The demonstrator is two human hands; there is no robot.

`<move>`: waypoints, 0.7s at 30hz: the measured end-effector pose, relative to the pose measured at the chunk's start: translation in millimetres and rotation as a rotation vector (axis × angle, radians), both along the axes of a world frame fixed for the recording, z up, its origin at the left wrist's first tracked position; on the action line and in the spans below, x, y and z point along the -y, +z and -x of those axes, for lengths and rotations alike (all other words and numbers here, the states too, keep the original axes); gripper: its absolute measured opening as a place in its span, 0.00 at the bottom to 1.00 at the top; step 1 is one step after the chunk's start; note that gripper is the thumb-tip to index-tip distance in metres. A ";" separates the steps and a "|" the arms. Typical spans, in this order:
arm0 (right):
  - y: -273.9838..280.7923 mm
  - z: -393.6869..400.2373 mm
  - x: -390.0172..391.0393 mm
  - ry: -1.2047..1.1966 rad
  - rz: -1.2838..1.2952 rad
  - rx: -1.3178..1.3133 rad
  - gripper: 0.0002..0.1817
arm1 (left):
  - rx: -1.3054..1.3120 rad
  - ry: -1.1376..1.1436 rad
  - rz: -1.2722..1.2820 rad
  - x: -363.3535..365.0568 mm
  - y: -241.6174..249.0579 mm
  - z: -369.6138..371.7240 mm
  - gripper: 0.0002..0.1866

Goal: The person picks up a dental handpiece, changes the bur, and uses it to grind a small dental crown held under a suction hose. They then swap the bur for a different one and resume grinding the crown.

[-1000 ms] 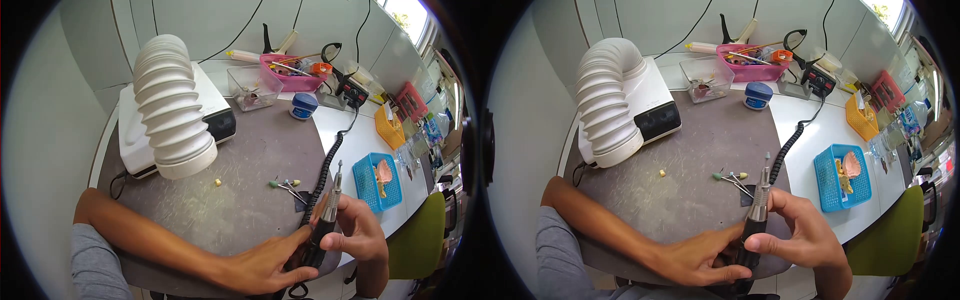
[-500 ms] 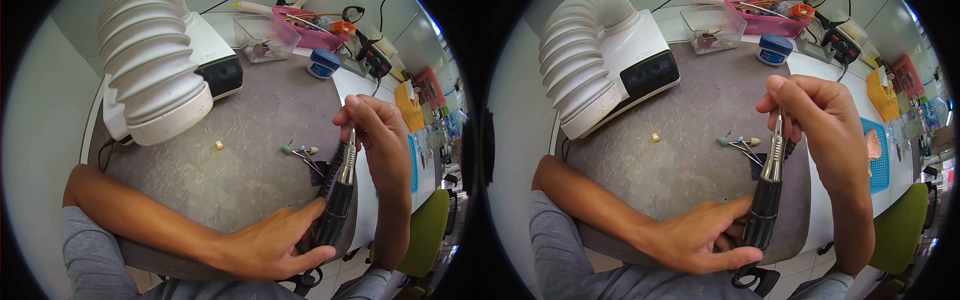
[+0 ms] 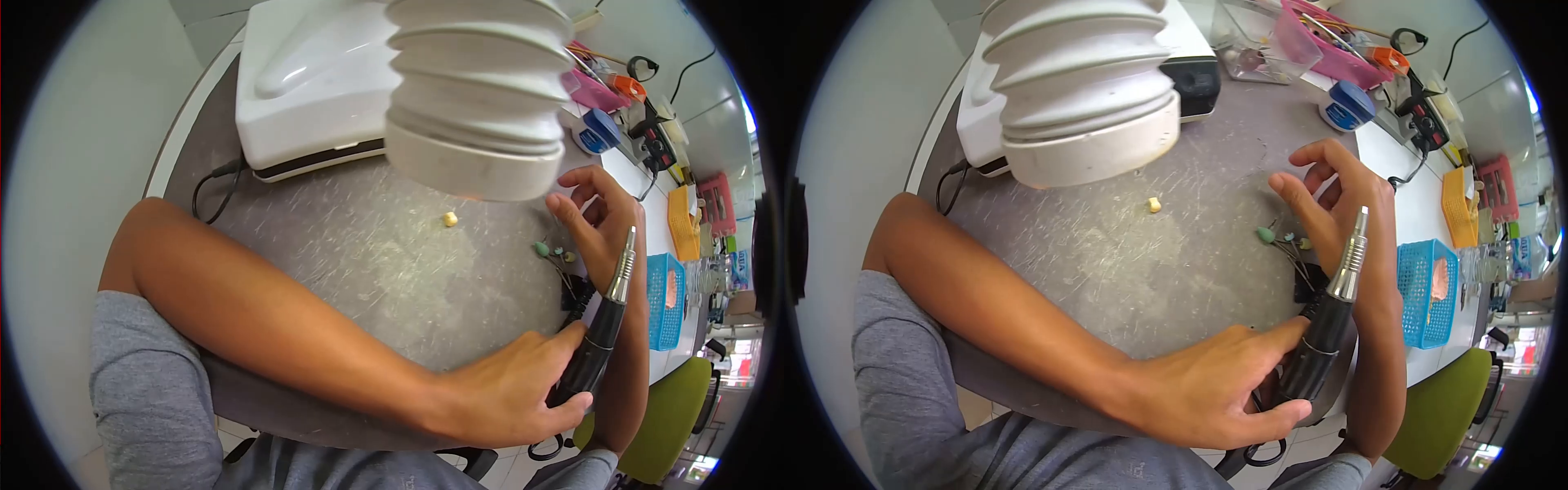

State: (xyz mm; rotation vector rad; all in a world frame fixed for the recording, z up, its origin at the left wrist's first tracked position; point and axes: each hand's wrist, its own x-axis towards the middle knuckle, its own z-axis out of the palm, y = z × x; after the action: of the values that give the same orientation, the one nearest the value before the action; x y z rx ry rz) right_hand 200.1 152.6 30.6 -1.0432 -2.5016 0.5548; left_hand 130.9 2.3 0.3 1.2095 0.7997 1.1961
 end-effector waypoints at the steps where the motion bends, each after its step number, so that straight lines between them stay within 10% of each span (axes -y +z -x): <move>1: 0.9 -1.5 3.4 0.067 -0.069 0.001 0.16 | 0.007 0.007 0.003 0.4 -0.7 0.0 0.18; 9: 10.0 -16.2 11.7 0.319 0.036 0.176 0.12 | 0.042 0.083 -0.023 2.8 -2.2 -2.3 0.17; 21: 19.9 -32.4 -8.0 0.101 0.530 -0.790 0.13 | -0.056 -0.105 0.073 0.5 -1.1 2.3 0.26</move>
State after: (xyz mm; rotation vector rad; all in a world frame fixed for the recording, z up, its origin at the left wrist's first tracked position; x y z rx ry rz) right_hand 232.5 160.6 50.5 -0.6540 -1.7349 1.3949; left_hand 128.6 1.8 -0.8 1.2150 0.8046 1.0432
